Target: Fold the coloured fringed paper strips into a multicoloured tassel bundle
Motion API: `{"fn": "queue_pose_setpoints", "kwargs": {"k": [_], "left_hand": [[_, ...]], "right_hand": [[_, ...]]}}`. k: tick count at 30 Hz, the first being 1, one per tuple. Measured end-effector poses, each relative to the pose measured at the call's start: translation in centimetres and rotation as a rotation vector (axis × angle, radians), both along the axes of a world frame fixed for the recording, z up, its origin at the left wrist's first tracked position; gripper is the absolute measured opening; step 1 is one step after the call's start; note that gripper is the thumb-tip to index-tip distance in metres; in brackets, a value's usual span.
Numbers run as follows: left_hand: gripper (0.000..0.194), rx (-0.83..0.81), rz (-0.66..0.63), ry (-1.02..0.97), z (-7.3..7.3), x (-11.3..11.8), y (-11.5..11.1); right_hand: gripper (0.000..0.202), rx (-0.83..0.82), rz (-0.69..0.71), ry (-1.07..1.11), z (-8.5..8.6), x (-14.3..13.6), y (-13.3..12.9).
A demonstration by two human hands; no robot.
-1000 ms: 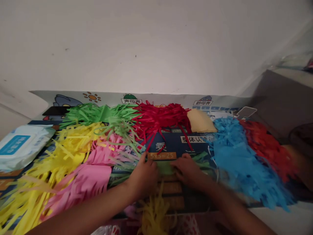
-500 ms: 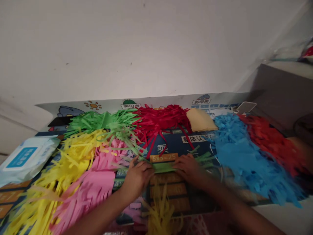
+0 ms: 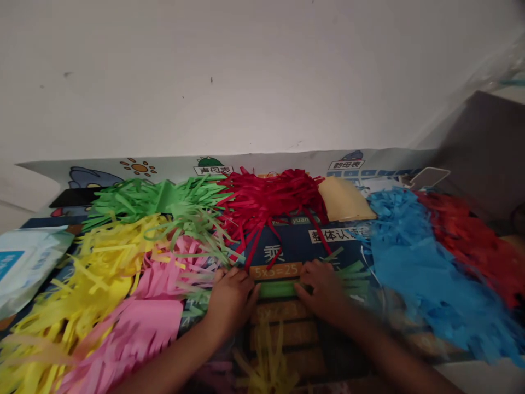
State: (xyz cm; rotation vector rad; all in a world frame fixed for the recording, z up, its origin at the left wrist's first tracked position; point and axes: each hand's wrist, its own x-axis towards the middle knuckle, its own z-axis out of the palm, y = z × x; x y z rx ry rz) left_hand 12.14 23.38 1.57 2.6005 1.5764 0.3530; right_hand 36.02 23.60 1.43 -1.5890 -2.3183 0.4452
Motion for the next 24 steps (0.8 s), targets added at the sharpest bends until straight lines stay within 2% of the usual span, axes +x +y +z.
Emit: {"fn": "queue_pose_setpoints", "kwargs": {"k": [5, 8, 9, 10, 11, 13, 15, 18, 21, 24], "left_hand": [[0.023, 0.018, 0.007, 0.054, -0.1, 0.3, 0.2], [0.011, 0.059, 0.031, 0.076, 0.0, 0.2, 0.2], [0.003, 0.091, 0.004, 0.077, 0.1, 0.2, 0.2], [0.004, 0.128, -0.052, 0.081, 0.2, 0.1, 0.1], [0.010, 0.164, -0.124, 0.090, 0.4, 0.0, 0.0], [0.013, 0.197, -0.274, 0.134, 0.7, 0.0, -0.3], [0.008, 0.179, -0.336, 0.197, 1.1, 0.1, -0.6], [0.006, 0.147, -0.324, 0.249, 1.8, 0.7, -1.0], [0.009, 0.141, -0.258, 0.230, 2.3, 1.4, -0.8], [0.006, 0.143, -0.202, 0.198, 2.4, 1.8, -0.3]], "right_hand": [[0.018, 0.014, -0.003, -0.023, -0.4, 0.1, 0.3], [0.011, 0.023, -0.052, 0.004, -0.3, 0.6, 0.2], [0.009, 0.050, -0.079, 0.021, 0.0, 0.8, 0.0], [0.010, 0.094, -0.086, 0.033, 0.3, 0.9, -0.2], [0.011, 0.152, -0.057, 0.033, 0.6, 1.0, -0.6], [0.010, 0.274, 0.104, -0.016, 1.2, 0.9, -1.3], [0.009, 0.340, 0.295, -0.125, 1.4, 0.6, -1.7], [0.008, 0.345, 0.424, -0.259, 1.2, 0.3, -1.0], [0.011, 0.282, 0.377, -0.264, 1.6, 0.2, 0.6], [0.010, 0.268, 0.294, -0.259, 2.6, -0.5, 1.2]]}}
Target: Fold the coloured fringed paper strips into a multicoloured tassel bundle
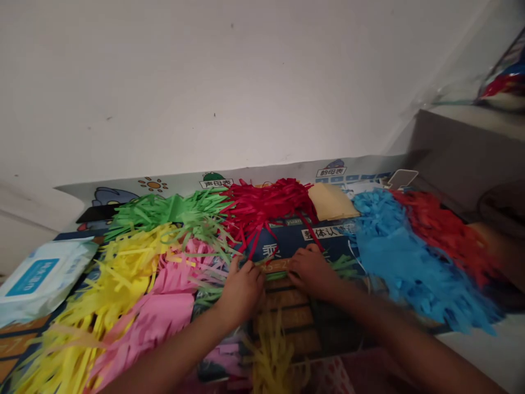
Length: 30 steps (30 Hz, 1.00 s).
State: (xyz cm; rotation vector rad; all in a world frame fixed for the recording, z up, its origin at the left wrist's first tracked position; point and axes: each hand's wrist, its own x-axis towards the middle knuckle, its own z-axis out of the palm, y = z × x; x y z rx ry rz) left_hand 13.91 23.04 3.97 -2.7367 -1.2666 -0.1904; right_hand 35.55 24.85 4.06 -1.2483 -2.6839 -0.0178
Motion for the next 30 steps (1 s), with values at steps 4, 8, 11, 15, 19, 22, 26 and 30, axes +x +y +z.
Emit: {"fn": "queue_pose_setpoints", "kwargs": {"k": [4, 8, 11, 15, 19, 22, 26, 30], "left_hand": [[0.004, 0.013, 0.030, -0.036, -0.8, -0.4, 0.2], [0.013, 0.057, -0.031, -0.125, -1.8, -2.2, -0.5], [0.018, 0.042, -0.051, -0.313, -1.9, -3.5, -0.7], [0.019, -0.091, 0.065, -0.386, -1.3, -3.3, -0.3], [0.017, -0.149, 0.150, -0.352, -1.1, -2.5, 0.5], [0.016, -0.169, 0.180, -0.310, -1.3, -2.3, 1.0], [0.016, -0.172, 0.175, -0.257, -1.4, -2.2, 1.3], [0.006, -0.091, 0.154, -0.186, -1.4, -2.3, 1.1]], "right_hand": [[0.019, 0.029, 0.013, 0.050, -0.2, -1.8, -1.2], [0.010, 0.020, 0.060, 0.133, -2.7, -1.2, -1.9], [0.010, -0.024, -0.038, 0.207, -3.6, 0.8, -1.6], [0.012, -0.185, -0.164, 0.317, -2.8, 2.0, -0.9], [0.012, -0.293, -0.269, 0.332, -2.0, 1.1, -0.7], [0.011, -0.313, -0.311, 0.323, -1.9, 0.5, -0.5], [0.012, -0.310, -0.348, 0.285, -1.9, 0.2, -0.2], [0.009, -0.240, -0.346, 0.229, -2.0, 0.6, -0.3]]}}
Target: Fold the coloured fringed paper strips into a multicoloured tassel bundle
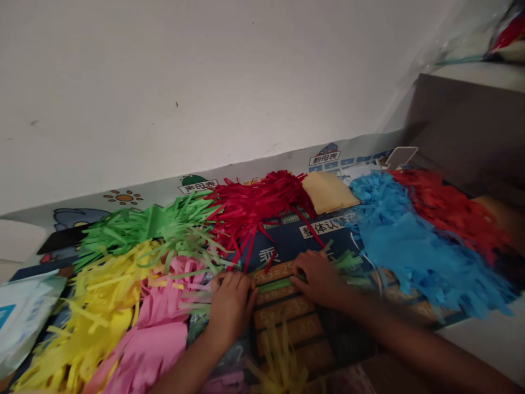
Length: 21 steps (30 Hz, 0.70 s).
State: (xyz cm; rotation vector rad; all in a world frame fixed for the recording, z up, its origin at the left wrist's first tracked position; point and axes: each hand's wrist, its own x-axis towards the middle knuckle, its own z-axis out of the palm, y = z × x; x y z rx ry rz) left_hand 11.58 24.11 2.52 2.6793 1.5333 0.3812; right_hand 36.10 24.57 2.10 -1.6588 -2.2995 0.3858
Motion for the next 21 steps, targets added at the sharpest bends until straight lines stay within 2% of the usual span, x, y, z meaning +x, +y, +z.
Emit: {"fn": "queue_pose_setpoints", "kwargs": {"k": [2, 5, 8, 10, 13, 16, 21], "left_hand": [[0.015, 0.087, -0.106, 0.031, 0.0, -0.1, -0.2], [0.025, 0.134, -0.264, 0.067, 0.0, 0.0, -0.6], [0.018, 0.107, -0.271, 0.100, 0.3, 0.6, -0.7], [0.012, 0.109, -0.262, 0.105, 0.7, 1.3, -0.6], [0.009, 0.111, -0.225, 0.053, 1.2, 2.0, -0.3], [0.007, 0.104, -0.185, -0.004, 1.4, 2.2, 0.1], [0.010, 0.106, -0.172, -0.021, 0.7, 1.3, 0.0]], "right_hand": [[0.007, 0.128, 0.100, -0.024, -0.1, 0.3, -0.3], [0.006, 0.321, 0.377, -0.066, -0.3, 0.5, -0.6], [0.014, 0.376, 0.525, -0.165, -0.2, 0.1, -0.3], [0.016, 0.333, 0.527, -0.215, 0.1, -0.2, 0.2], [0.014, 0.266, 0.431, -0.219, 0.8, -1.0, 1.1], [0.013, 0.281, 0.368, -0.189, 1.1, -2.0, 1.2], [0.012, 0.282, 0.383, -0.122, -0.4, -2.2, 0.2]]}}
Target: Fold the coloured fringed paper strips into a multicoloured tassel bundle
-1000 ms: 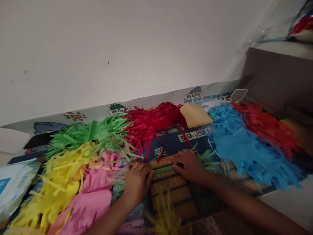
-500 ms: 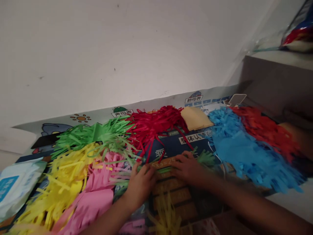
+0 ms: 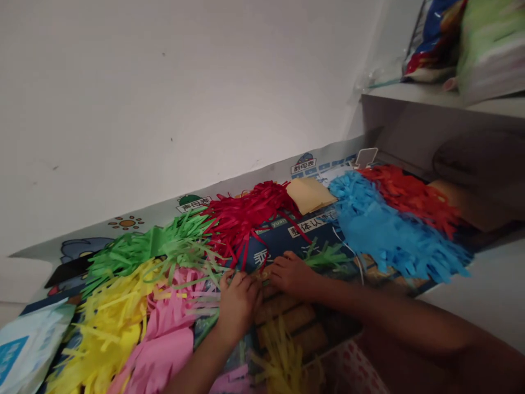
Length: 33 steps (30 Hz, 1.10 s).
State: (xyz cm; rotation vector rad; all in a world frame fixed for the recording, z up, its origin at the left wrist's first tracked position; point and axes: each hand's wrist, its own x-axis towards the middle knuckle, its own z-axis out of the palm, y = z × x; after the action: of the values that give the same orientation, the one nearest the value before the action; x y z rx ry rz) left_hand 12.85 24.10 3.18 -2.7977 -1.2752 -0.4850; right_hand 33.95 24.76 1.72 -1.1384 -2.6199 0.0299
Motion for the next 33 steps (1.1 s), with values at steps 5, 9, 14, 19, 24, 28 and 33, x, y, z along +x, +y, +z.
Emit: {"fn": "queue_pose_setpoints", "kwargs": {"k": [5, 9, 14, 19, 24, 28, 33], "left_hand": [[0.016, -0.072, 0.090, -0.073, -0.4, -1.1, -0.1], [0.014, -0.113, 0.200, -0.020, 0.0, -0.7, 0.2], [0.024, -0.041, 0.027, 0.079, 0.0, -0.3, 0.0], [0.025, -0.015, -0.080, 0.032, -0.8, 0.4, 0.7], [0.026, 0.124, -0.118, -0.036, 0.2, 1.0, 1.7], [0.035, 0.229, -0.199, -0.170, 4.2, -0.7, 0.0], [0.035, 0.324, -0.262, -0.260, 8.1, -1.5, -2.6]], "right_hand": [[0.013, -0.082, -0.188, 0.065, -1.0, 1.9, 0.1], [0.015, -0.123, -0.238, 0.050, -0.1, 1.6, 1.0], [0.014, -0.053, 0.043, -0.033, 0.9, 1.6, 1.1], [0.021, 0.087, 0.214, -0.108, 0.3, 1.5, 1.4], [0.020, 0.041, 0.074, -0.065, 1.5, 0.7, 1.8], [0.024, -0.170, -0.079, 0.254, 6.1, 0.4, -0.2], [0.040, -1.104, -0.029, 0.887, 9.3, -0.4, -2.6]]}}
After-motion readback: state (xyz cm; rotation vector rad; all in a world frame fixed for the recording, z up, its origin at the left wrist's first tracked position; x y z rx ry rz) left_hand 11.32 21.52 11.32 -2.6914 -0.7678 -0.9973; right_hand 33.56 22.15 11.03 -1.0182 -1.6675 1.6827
